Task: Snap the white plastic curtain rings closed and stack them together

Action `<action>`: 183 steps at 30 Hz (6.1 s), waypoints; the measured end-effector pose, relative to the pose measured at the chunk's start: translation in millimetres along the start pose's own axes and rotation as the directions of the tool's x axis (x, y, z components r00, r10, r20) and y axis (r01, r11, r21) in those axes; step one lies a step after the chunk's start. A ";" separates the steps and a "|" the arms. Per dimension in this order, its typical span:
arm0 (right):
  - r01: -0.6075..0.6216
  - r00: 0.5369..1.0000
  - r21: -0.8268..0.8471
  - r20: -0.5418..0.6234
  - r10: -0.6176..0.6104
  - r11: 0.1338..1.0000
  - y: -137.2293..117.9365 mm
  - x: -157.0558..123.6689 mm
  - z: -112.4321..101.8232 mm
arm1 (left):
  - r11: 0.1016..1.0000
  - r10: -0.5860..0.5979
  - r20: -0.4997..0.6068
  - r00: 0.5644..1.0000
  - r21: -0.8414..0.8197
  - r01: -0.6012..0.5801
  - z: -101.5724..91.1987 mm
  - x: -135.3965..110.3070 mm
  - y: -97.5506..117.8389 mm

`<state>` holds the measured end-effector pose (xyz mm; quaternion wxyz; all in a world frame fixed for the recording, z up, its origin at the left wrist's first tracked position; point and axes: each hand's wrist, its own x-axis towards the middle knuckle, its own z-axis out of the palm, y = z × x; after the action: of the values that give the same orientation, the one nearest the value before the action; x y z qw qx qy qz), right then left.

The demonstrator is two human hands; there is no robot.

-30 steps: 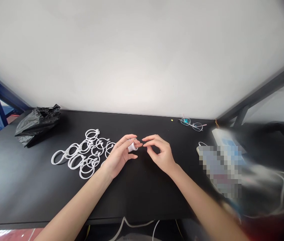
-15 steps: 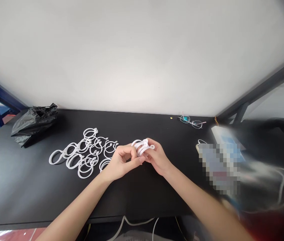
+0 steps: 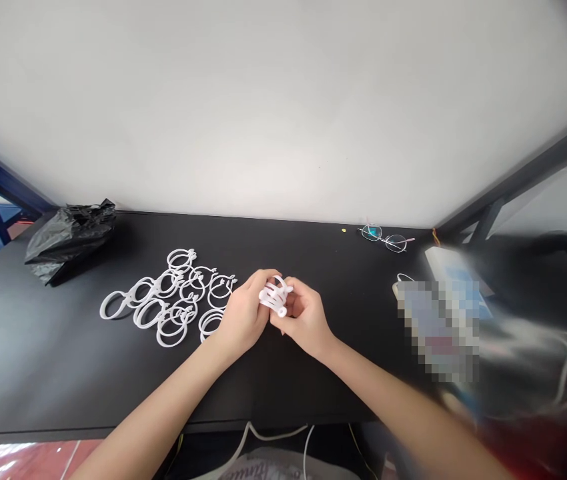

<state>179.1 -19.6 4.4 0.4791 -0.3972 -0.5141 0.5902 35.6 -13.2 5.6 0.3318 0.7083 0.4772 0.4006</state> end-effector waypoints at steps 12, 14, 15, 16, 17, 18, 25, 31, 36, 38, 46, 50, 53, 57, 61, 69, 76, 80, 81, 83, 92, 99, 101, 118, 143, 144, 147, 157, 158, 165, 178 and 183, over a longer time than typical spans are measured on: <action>-0.300 0.924 0.027 0.256 0.283 0.954 -17.3 8.0 -15.5 | 0.998 -0.033 0.302 0.953 -0.048 0.050 -11.9 6.1 2.6; -0.322 0.917 0.009 0.252 0.310 0.947 -15.4 8.0 -15.4 | 1.000 0.007 0.312 0.950 0.023 -0.014 -11.2 5.3 1.3; -0.328 0.913 -0.001 0.257 0.317 0.945 -15.1 7.9 -15.6 | 0.997 0.022 0.318 0.948 0.057 -0.043 -10.9 4.9 0.3; -0.331 0.910 -0.008 0.262 0.321 0.944 -15.4 8.0 -16.0 | 0.994 0.029 0.326 0.945 0.090 -0.061 -10.9 4.8 -0.8; -0.333 0.907 -0.006 0.269 0.322 0.943 -16.4 8.1 -16.5 | 0.990 0.026 0.331 0.943 0.120 -0.069 -11.3 4.8 -1.7; -0.338 0.903 0.008 0.285 0.322 0.941 -17.9 8.4 -17.2 | 0.987 0.016 0.329 0.944 0.147 -0.068 -12.0 5.1 -2.4; -0.403 0.819 0.162 0.503 0.276 0.901 -25.5 12.1 -26.6 | 0.996 0.010 0.335 0.942 0.080 -0.039 -18.4 6.9 -0.6; -0.389 0.838 0.028 0.426 0.341 0.921 -19.2 10.2 -22.0 | 0.979 0.021 0.318 0.948 0.185 -0.084 -13.7 7.4 -6.5; -0.121 0.931 -0.060 0.339 0.134 0.991 -19.5 1.6 -10.1 | 0.998 0.042 0.349 0.936 0.019 -0.052 -21.0 10.1 -5.7; 0.006 0.943 -0.122 0.330 0.035 0.993 -19.5 -2.8 -7.7 | 0.998 0.066 0.352 0.933 -0.034 -0.058 -24.0 10.4 -3.1; 0.248 0.926 -0.183 0.335 -0.177 0.951 -17.1 -16.3 -7.7 | 0.957 -0.017 0.318 0.948 -0.269 0.108 -25.4 8.2 4.8; 0.169 0.946 -0.174 0.305 -0.110 0.970 -21.3 -12.0 -7.2 | 0.944 0.009 0.331 0.943 -0.313 0.101 -23.2 11.8 3.1; 0.091 0.974 -0.153 0.221 -0.056 0.984 -22.7 -4.7 -9.3 | 0.976 0.001 0.309 0.951 -0.206 0.066 -33.2 12.3 2.6; 0.101 0.992 -0.197 0.094 -0.083 0.975 -12.9 5.0 -14.2 | 0.999 -0.033 0.219 0.975 -0.033 0.042 -75.4 -5.0 0.9; 0.215 0.974 -0.467 0.171 -0.151 0.858 3.3 10.5 -11.1 | 0.950 -0.080 -0.227 0.971 0.277 0.143 -126.1 -37.3 -27.0; 0.287 0.955 -0.841 0.287 -0.072 0.459 2.7 7.9 16.2 | 0.725 -0.025 0.078 0.997 0.688 -0.036 -176.3 -48.9 -116.5; 0.283 0.955 -0.893 0.296 -0.019 0.351 28.1 12.8 54.9 | 0.750 0.084 0.344 0.935 0.595 -0.287 -156.1 -14.9 -114.5; 0.306 0.951 -0.891 0.298 -0.075 0.335 37.4 19.6 62.9 | 0.771 0.118 0.297 0.948 0.574 -0.276 -127.5 -3.8 -103.9; 0.311 0.950 -0.888 0.295 -0.098 0.338 38.1 21.5 60.1 | 0.773 0.127 0.291 0.948 0.570 -0.279 -119.4 -1.3 -100.4; 0.318 0.948 -0.879 0.288 -0.138 0.355 38.5 25.3 48.4 | 0.785 0.147 0.285 0.947 0.549 -0.287 -102.2 4.1 -92.7; 0.283 0.953 -0.733 0.144 -0.266 0.618 29.8 40.4 -48.1 | 0.892 0.161 0.137 0.977 0.404 -0.204 -14.7 31.4 -55.3; 0.167 0.985 -0.620 0.063 -0.163 0.767 14.7 44.5 -75.0 | 0.961 0.148 0.102 0.984 0.219 -0.167 3.2 44.7 -39.5; 0.144 0.989 -0.589 0.109 -0.098 0.795 5.3 42.1 -77.8 | 0.979 0.098 0.097 0.990 0.167 -0.113 -6.6 42.3 -39.3; 0.185 0.982 -0.705 0.109 -0.153 0.685 17.9 24.1 -47.7 | 0.968 0.147 0.220 0.964 0.167 -0.186 -19.8 19.2 -47.9; 0.311 0.950 -0.750 0.251 -0.184 0.584 9.4 105.2 -52.3 | 0.957 -0.002 0.370 0.929 0.270 -0.105 -52.5 23.0 -61.1; 0.298 0.954 -0.745 0.235 -0.183 0.597 5.5 101.3 -54.8 | 0.958 0.007 0.354 0.935 0.265 -0.107 -50.5 23.3 -61.8; 0.231 0.973 -0.770 0.164 -0.164 0.595 -12.3 77.6 -67.4 | 0.954 0.036 0.329 0.944 0.270 -0.130 -47.9 22.0 -61.0; 0.082 0.983 -0.902 0.143 0.114 0.424 -13.6 -27.9 -86.1 | 0.997 -0.068 0.152 0.986 -0.008 0.070 -47.9 29.5 -48.4; 0.087 0.989 -0.899 0.130 0.072 0.429 -10.6 -25.7 -84.4 | 0.996 -0.079 0.102 0.992 -0.026 0.082 -48.9 31.3 -49.0; 0.315 0.934 -0.788 0.159 -0.321 0.529 -14.9 16.8 -65.7 | 0.969 -0.055 0.241 0.969 0.245 -0.006 -97.9 32.9 -57.3; 0.409 0.793 -0.709 -0.035 -0.609 0.574 2.1 16.5 -56.2 | 0.936 -0.225 0.488 0.843 0.348 0.048 -118.3 22.5 -40.4; 0.506 0.820 -0.579 0.093 -0.564 0.640 -0.4 4.6 -43.6 | 0.984 -0.176 0.446 0.877 0.050 0.172 -114.2 25.0 -18.6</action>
<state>220.1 -5.3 -1.9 0.5116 -0.3812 -0.7390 0.2164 -67.4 26.4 48.4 0.4643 0.7372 0.4514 0.1928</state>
